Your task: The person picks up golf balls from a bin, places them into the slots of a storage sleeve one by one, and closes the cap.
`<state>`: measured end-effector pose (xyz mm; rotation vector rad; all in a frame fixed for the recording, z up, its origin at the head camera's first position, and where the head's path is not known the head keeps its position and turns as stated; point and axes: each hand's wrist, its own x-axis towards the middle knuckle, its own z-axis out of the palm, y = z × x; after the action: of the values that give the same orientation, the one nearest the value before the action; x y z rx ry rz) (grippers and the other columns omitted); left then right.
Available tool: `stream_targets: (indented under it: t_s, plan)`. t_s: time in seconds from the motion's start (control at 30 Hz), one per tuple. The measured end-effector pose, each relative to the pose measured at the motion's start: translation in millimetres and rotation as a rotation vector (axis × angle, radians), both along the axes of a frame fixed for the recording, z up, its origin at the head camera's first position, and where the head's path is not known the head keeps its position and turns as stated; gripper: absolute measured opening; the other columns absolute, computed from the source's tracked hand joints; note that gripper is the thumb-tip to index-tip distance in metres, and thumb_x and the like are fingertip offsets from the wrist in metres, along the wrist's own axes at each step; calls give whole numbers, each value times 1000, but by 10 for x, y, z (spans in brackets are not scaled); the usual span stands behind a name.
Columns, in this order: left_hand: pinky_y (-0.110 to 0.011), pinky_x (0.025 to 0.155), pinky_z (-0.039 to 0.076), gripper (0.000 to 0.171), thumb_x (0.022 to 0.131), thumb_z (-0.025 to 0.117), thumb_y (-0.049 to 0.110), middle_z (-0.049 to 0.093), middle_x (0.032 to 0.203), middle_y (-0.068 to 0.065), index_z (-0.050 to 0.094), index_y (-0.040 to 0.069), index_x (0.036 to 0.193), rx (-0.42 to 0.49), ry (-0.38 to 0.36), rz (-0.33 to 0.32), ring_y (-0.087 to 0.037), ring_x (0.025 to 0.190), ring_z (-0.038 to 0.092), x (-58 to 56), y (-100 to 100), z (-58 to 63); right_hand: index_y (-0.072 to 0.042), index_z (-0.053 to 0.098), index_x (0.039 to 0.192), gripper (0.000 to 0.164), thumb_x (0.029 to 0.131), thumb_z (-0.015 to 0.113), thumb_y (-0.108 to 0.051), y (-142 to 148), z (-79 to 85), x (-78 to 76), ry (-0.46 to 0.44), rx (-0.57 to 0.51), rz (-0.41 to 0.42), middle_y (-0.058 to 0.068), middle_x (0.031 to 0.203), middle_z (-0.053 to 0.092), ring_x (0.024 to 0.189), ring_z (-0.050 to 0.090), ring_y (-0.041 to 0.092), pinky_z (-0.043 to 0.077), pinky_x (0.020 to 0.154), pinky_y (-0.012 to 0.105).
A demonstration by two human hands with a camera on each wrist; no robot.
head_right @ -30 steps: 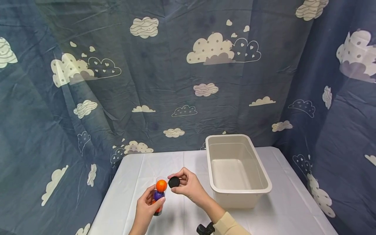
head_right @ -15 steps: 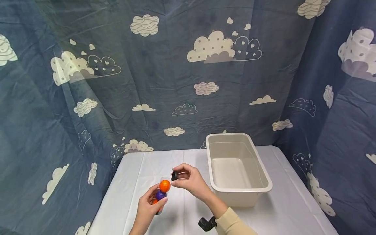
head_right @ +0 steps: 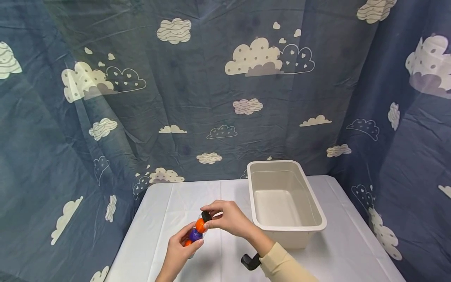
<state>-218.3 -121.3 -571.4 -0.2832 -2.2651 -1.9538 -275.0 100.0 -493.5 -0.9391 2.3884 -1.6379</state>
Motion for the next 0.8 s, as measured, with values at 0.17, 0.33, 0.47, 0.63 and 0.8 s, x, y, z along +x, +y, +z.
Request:
stream_targets:
  t_s: [0.17,0.33,0.47,0.63,0.8]
  plan:
    - [-27,85,55,54,79,88,18,68,120,-5,67,16,129,-14,15,-25,-19,101,68,-3,27,-11,-18,72,125,44,83,84,-19,62,46,-27,30,94,59,-7,106,70,96,69,14,56,81,25]
    - [-25,83,55,52,78,89,22,69,110,-1,70,20,126,-61,6,-45,-18,97,68,-3,39,-31,-16,73,122,43,81,86,-17,113,67,-39,75,160,117,-7,103,70,92,69,10,56,77,22]
    - [-26,82,55,52,78,88,25,68,105,0,70,20,127,-105,24,-55,-17,94,67,7,35,-70,-15,75,120,43,79,87,-19,117,90,-36,115,212,143,-7,98,71,88,69,8,55,76,21]
    - [-26,81,55,52,79,87,23,68,104,-1,70,17,128,-114,29,-69,-17,93,66,30,34,-83,-12,75,120,45,78,88,-21,109,106,-22,136,255,154,-7,96,71,85,69,5,55,74,20]
    - [-27,81,56,50,81,86,16,68,105,-4,69,12,128,-116,31,-83,-19,93,66,45,46,-69,-10,75,119,46,76,89,-23,106,93,-33,172,289,154,-8,95,72,81,68,1,55,73,20]
